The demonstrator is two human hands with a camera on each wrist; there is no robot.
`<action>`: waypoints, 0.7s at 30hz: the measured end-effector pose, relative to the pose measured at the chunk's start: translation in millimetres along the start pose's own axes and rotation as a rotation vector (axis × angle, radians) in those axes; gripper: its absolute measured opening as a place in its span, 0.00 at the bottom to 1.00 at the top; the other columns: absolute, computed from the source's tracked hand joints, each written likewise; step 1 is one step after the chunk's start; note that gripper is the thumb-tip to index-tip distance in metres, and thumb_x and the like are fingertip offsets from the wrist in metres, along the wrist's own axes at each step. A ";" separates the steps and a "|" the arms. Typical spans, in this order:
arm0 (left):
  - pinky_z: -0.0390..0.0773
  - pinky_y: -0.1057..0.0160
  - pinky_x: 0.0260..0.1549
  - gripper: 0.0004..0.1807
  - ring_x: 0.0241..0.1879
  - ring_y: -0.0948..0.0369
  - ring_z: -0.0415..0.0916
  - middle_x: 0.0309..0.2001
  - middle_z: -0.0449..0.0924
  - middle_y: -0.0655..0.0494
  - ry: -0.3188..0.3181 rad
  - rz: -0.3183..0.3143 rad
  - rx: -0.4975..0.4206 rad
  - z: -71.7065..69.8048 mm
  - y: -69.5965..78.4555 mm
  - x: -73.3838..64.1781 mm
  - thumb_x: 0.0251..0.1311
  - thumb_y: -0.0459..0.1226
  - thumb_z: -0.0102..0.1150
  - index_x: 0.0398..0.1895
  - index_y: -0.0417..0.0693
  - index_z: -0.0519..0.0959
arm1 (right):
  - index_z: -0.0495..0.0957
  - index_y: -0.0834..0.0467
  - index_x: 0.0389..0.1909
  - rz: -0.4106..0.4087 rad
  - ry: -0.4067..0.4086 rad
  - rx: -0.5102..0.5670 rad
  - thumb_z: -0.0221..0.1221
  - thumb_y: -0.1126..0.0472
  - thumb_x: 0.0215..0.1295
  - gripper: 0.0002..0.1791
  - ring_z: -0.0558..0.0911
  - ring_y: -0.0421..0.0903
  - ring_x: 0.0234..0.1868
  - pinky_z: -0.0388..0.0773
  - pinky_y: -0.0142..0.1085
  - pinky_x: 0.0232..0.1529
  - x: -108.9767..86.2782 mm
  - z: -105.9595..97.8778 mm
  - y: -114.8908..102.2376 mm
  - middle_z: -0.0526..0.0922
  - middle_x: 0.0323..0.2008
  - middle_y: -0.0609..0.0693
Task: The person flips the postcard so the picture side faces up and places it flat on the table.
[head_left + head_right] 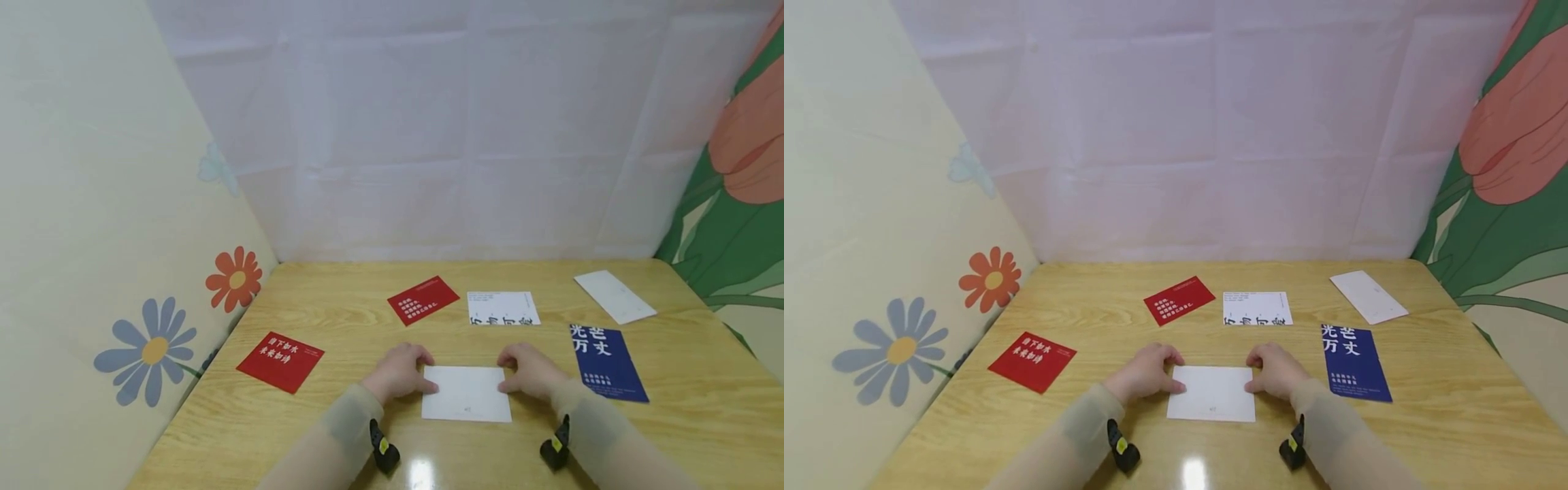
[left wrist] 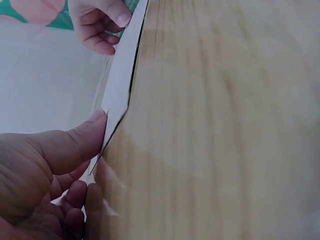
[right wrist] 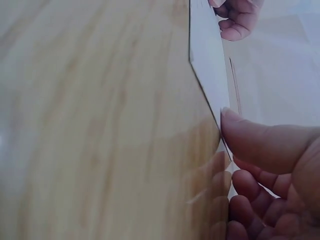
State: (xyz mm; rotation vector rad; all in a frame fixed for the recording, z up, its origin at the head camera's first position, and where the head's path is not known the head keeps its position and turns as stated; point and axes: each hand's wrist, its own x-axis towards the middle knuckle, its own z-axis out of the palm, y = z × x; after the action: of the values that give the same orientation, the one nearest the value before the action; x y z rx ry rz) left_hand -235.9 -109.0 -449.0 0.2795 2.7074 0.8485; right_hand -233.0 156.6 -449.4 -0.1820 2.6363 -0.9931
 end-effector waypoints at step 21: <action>0.66 0.45 0.54 0.23 0.52 0.52 0.65 0.51 0.73 0.54 -0.046 0.031 0.045 -2.9 -2.2 -1.0 0.42 0.48 0.77 0.42 0.57 0.79 | 0.78 0.54 0.40 -0.015 -0.003 -0.029 0.71 0.63 0.51 0.16 0.74 0.49 0.46 0.70 0.50 0.53 -3.4 0.8 -4.2 0.75 0.43 0.50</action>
State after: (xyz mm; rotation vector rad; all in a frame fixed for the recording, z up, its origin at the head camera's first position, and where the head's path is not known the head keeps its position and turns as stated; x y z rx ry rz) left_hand -236.1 -112.6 -447.8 0.3466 2.6890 0.7805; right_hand -229.5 153.7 -446.4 -0.2102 2.6515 -0.9589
